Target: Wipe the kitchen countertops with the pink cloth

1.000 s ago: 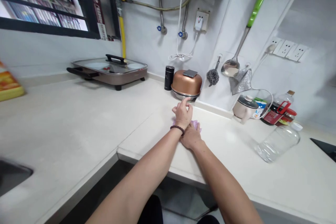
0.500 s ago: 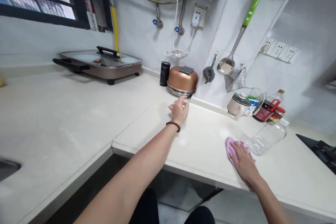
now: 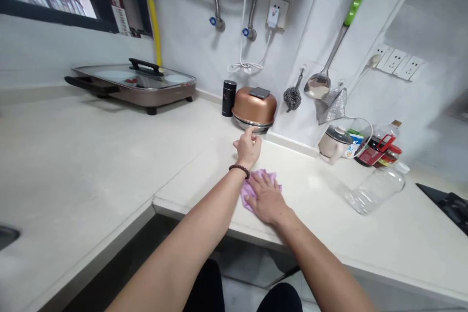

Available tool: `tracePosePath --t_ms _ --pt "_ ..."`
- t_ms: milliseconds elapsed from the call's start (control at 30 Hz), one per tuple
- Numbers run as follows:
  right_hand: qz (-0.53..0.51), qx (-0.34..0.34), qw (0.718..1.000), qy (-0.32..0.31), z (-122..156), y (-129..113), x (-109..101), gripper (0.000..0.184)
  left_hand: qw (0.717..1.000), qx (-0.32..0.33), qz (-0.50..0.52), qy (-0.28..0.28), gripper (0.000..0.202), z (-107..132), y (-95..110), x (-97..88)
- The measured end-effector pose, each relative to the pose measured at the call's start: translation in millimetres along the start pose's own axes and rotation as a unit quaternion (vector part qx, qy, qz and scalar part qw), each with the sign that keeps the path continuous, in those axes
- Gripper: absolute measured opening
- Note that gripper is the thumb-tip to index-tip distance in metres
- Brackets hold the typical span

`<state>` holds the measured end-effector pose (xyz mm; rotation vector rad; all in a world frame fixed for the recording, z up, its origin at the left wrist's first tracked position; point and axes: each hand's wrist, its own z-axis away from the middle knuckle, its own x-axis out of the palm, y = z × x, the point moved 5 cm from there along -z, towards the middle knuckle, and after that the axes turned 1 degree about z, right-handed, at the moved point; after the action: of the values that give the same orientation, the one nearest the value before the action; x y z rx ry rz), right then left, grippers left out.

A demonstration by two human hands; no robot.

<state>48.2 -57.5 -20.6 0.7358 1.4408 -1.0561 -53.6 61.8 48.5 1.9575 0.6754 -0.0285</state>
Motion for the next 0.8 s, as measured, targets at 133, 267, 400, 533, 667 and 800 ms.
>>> tracePosePath --t_ms 133,267,400,533,667,800 --pt "-0.006 -0.044 0.999 -0.004 -22.9 -34.5 0.1 0.06 1.0 -0.008 -0.012 0.003 0.042 -2.2 -4.1 -2.2" --pt "-0.017 -0.067 0.998 0.003 -5.8 -27.9 1.8 0.06 0.999 -0.018 -0.029 -0.012 0.042 -1.8 -7.9 1.0" --pt "-0.027 -0.046 0.998 -0.013 39.8 12.8 2.3 0.062 0.998 -0.028 -0.042 -0.021 0.042 -0.6 -12.0 4.4" --pt "-0.026 0.03 0.999 0.014 105.8 84.2 1.6 0.063 0.998 -0.033 -0.041 -0.03 0.042 0.9 -14.0 6.6" --pt "0.006 0.118 0.991 0.061 174.1 163.7 6.9 0.065 0.998 -0.038 -0.042 -0.036 0.043 2.2 -14.4 7.5" --pt "0.031 0.164 0.982 0.087 213.4 214.4 17.0 0.067 0.998 -0.035 -0.039 -0.044 0.042 3.0 -12.3 8.9"
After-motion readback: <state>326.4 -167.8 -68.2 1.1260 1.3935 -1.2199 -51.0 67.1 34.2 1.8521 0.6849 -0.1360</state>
